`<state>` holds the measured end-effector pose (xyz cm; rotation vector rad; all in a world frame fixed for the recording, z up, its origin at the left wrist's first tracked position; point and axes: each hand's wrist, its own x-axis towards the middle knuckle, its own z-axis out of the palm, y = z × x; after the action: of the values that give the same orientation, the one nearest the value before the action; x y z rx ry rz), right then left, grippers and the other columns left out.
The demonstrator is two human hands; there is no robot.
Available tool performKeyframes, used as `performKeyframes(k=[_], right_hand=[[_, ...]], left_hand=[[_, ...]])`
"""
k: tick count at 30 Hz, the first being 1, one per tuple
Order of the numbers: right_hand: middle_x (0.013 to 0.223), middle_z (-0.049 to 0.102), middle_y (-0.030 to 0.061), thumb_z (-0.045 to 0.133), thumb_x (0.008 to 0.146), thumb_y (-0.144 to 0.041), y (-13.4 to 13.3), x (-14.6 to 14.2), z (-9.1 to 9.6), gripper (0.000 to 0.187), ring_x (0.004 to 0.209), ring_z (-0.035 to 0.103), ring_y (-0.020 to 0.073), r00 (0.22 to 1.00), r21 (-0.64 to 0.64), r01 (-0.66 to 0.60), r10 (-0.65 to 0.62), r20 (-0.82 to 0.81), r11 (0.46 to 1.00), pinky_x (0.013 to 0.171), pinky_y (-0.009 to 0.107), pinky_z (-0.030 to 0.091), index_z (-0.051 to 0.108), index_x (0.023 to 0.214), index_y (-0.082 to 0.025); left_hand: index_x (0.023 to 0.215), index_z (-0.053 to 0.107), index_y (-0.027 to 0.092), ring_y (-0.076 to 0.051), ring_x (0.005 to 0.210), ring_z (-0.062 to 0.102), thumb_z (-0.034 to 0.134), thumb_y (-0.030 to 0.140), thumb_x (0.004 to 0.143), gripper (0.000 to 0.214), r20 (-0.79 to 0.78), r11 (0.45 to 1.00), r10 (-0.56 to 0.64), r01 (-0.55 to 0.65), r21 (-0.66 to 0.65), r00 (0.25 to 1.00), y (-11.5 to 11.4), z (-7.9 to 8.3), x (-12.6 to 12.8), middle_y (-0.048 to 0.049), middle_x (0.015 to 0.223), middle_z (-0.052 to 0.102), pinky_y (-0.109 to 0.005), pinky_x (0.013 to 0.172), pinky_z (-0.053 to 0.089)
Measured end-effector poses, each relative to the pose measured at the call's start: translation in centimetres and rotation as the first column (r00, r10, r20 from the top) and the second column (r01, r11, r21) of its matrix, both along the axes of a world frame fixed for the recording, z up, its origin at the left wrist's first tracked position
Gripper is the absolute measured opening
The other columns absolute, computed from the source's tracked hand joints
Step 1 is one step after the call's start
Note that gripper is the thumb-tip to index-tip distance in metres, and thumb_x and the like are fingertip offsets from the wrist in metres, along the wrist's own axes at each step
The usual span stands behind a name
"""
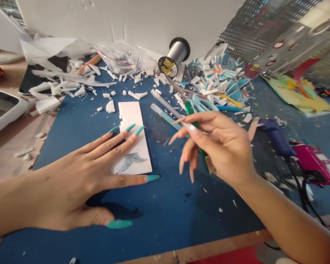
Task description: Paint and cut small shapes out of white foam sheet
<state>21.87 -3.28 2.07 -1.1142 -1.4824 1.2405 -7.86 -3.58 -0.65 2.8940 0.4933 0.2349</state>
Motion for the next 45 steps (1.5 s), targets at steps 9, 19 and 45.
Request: performKeyframes(k=[9,19,45], right_hand=[[0.099,0.077,0.0022,0.035,0.089,-0.079,1.5,1.5,1.1,0.062,0.046,0.06,0.0061,0.99,-0.168,-0.091,0.07,-0.126,0.982,0.03,0.015,0.029,0.068,0.096,-0.027],[0.056,0.059,-0.0018,0.053,0.1,-0.045,-1.8,-2.3,-1.7,0.033,0.038,0.054,0.0096,0.991,0.065,-0.034,0.042,-0.131,0.997,0.031,0.02,0.04,0.069,0.086,-0.02],[0.054,0.053,-0.0049,0.043,0.105,-0.03,-3.9,-4.9,-2.1,0.035,0.042,0.049,0.0053,0.954,0.353,-0.124,0.014,0.298,0.927,0.043,0.018,0.041,0.056,0.075,-0.019]], left_hand=[[0.155,0.035,0.038,-0.046,0.15,0.019,0.058,0.06,0.091,0.072,0.042,0.996,-0.034,0.037,-0.075,0.999,0.4,0.3,-0.2,-0.0082,0.17,-0.006,-0.064,0.108,0.043],[0.158,0.03,0.032,-0.052,0.149,0.015,0.056,0.063,0.091,0.078,0.018,0.995,0.048,-0.047,-0.086,0.999,-1.3,-0.1,0.6,-0.01,0.169,-0.013,-0.069,0.11,0.038],[0.159,0.029,0.034,-0.052,0.15,0.015,0.054,0.06,0.093,0.075,0.027,0.995,0.078,-0.076,-0.06,0.997,-1.6,-0.4,0.9,-0.0094,0.171,-0.009,-0.068,0.112,0.037]])
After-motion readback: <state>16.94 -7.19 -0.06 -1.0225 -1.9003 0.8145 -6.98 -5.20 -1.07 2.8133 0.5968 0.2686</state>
